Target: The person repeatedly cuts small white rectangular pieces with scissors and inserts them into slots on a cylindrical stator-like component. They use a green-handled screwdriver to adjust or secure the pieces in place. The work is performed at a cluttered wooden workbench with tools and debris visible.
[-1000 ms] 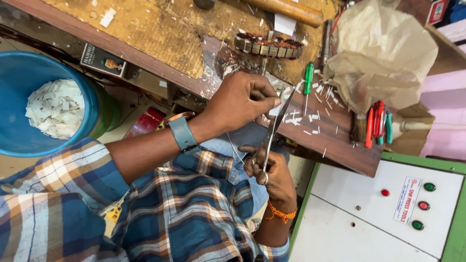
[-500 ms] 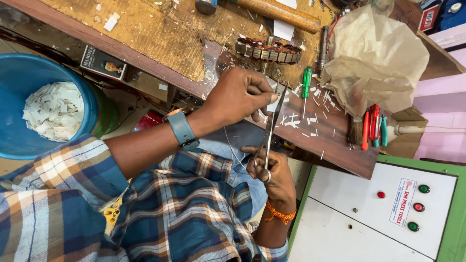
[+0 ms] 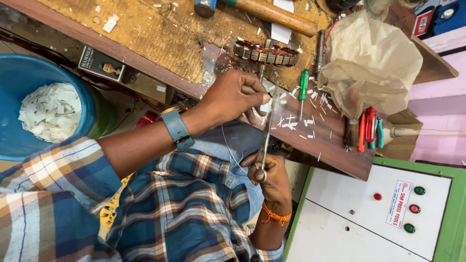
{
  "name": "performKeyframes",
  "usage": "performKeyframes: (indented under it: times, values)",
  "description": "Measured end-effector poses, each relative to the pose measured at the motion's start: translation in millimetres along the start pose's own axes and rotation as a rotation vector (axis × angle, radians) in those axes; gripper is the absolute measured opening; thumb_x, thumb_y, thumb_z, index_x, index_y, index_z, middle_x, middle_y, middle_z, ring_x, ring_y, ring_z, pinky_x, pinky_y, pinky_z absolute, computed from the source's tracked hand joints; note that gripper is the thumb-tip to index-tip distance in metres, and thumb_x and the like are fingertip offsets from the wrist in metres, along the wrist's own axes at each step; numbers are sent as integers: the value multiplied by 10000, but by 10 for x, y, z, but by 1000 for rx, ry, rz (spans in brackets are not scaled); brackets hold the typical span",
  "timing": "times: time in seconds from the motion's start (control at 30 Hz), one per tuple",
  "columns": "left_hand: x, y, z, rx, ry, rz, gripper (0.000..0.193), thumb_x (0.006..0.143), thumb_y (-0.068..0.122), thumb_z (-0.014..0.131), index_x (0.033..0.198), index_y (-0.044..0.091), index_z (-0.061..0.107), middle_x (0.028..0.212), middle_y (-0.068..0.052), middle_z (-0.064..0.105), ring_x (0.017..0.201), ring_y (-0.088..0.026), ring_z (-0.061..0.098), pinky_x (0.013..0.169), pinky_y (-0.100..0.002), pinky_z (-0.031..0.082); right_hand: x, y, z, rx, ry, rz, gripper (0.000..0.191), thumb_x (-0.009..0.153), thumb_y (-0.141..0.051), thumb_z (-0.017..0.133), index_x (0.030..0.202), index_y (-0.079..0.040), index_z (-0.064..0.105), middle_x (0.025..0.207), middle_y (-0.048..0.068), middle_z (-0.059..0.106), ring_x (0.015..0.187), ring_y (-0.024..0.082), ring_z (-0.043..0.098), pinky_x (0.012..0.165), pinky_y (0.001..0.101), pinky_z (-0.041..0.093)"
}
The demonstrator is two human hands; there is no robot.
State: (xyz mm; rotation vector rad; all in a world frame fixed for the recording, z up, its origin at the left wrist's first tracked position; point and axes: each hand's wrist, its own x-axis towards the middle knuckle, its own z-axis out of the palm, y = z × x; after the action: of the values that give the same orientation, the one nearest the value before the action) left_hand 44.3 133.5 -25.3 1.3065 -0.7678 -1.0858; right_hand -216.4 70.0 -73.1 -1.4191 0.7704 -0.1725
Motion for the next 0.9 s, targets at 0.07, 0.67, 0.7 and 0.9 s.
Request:
performKeyframes:
  times: [0.07, 0.67, 0.7, 0.9]
  values:
    - [-29, -14, 48, -25, 14, -21, 190, 946, 180, 665, 1048, 25, 704, 880, -93, 764, 591, -131, 746, 427, -242, 548, -9, 17, -11, 36, 69, -34, 586, 856, -464, 792, 892, 115, 707, 558, 41, 613, 465, 85, 518, 429, 225, 376]
    - [-389, -100, 376, 369, -50, 294, 165, 812, 97, 765, 957, 20, 754, 889, -166, 728, 824, -305, 714, 757, -440, 561, 105, -320, 36, 450, 272, -241, 494, 865, -4, 803, 1280, 99, 555, 1033, 183, 703, 890, 240, 722, 811, 340, 616]
    - [-385, -103, 375, 375, -68, 290, 169, 821, 109, 767, 970, 32, 759, 896, -167, 722, 830, -304, 709, 766, -440, 561, 95, -318, 18, 439, 280, -237, 489, 850, 3, 802, 1264, 95, 557, 1027, 184, 702, 888, 243, 725, 811, 347, 621]
    - [-408, -139, 403, 361, -53, 417, 115, 804, 100, 791, 905, 45, 779, 863, -153, 708, 852, -319, 682, 791, -454, 533, 34, -310, -28, 357, 334, -195, 461, 811, 28, 807, 1199, 86, 566, 1007, 163, 692, 881, 248, 725, 808, 366, 633]
